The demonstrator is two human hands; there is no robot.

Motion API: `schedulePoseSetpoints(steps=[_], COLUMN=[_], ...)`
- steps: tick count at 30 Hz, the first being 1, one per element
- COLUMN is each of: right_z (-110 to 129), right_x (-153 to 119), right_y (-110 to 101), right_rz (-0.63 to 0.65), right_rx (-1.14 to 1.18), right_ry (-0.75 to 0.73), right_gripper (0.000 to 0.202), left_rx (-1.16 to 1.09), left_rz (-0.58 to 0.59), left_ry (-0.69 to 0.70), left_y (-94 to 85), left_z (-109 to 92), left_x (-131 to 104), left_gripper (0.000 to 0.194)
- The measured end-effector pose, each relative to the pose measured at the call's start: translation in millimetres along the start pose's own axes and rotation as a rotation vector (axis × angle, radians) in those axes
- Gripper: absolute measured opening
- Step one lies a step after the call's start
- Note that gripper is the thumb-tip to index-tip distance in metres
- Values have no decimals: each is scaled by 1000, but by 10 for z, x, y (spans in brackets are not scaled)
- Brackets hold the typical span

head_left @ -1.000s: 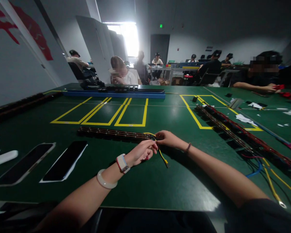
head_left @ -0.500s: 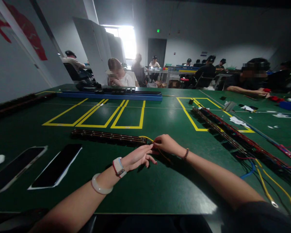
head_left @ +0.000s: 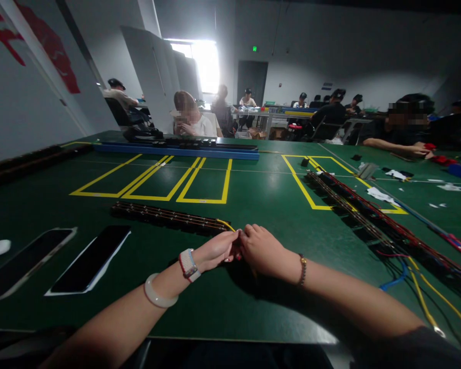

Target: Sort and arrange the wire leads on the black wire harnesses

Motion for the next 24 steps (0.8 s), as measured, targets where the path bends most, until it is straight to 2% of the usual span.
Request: schedulePoseSetpoints(steps=[4,6,8,11,14,18,24], right_z=[-73,-126,-159,-167,-191,-244,-260], right_x=[-38,-30,-10,23,38,39,46], right_y=[-250,-311,-266,-90,7,-41,-41], right_rz=[-18,-25,24,143,188,174,201], right_rx=[89,98,91,102,110,91,119], right_ry=[42,90,122,111,100,107,145], right_gripper=[27,27,27,26,30,34,30], left_rx=[-63,-76,-76,-80,-76,-86,-100], left_rz=[10,8,12,63,95,71,104], left_ry=[-37,-49,-58,-51,-47,-36,-29], left_y=[-30,-41,-42,-13,1,-23,4], left_z=[26,30,30,19,16,16,5], left_x=[34,42,41,35,33,31,11], left_gripper=[22,21,22,24,24,25,23])
Point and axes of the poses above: each hand's wrist, its own x-axis towards the middle knuckle, its own y-axis out of the palm, z = x × y, the point moved 6 cm from there along x, towards the middle knuckle, and after that the axes turned 5 degrees about -y, right-handed, at the moved point
